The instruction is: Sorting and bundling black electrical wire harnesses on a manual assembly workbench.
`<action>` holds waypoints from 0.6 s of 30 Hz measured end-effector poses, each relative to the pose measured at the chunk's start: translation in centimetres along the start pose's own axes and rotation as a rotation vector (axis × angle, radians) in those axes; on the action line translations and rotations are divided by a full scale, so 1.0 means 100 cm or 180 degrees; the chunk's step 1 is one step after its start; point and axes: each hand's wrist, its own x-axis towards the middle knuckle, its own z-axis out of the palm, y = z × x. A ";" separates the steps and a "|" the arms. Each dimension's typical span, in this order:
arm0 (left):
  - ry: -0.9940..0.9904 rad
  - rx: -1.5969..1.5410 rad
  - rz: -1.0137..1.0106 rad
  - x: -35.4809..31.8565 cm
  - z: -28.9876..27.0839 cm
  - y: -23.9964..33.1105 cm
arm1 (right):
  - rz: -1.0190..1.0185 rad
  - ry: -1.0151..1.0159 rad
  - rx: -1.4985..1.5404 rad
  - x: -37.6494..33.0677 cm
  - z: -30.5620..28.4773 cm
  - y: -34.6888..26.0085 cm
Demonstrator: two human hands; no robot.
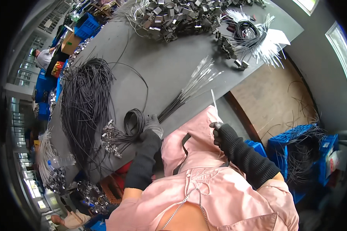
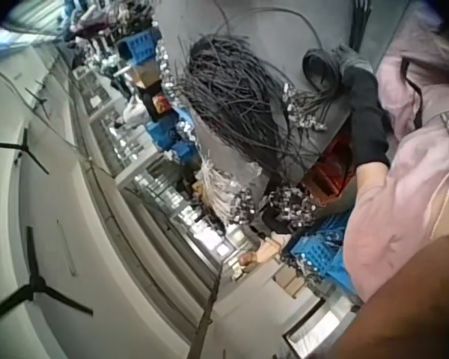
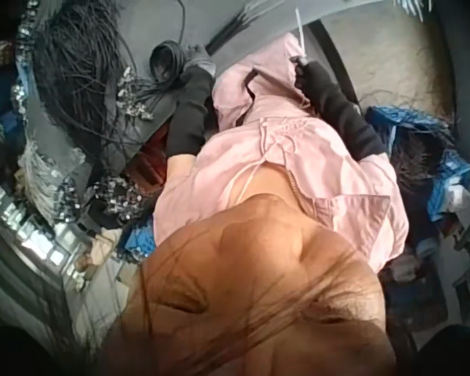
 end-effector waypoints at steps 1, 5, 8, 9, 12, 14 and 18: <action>-0.0146 -0.0023 -0.0162 0.001 -0.002 -0.002 | -0.0033 0.0029 -0.0031 0.005 0.001 0.004; -0.0208 -0.0179 0.0394 0.002 -0.022 -0.014 | 0.0044 0.0267 0.0070 0.027 0.015 0.024; -0.0353 -0.0811 0.0029 -0.008 -0.042 -0.018 | 0.0144 0.0346 0.0173 0.046 0.036 0.030; -0.0359 -0.0916 0.0030 -0.013 -0.049 -0.021 | 0.0180 0.0273 0.0046 0.054 0.045 0.032; -0.0445 -0.1335 0.0009 -0.023 -0.064 -0.031 | 0.0207 -0.0018 -0.0224 0.087 0.074 0.038; -0.0402 -0.1720 0.0168 -0.024 -0.064 -0.040 | 0.0261 -0.0432 -0.0550 0.116 0.092 0.038; 0.0131 -0.2854 0.0785 -0.019 -0.042 -0.055 | -0.1351 -0.0787 -0.4266 0.176 0.125 0.041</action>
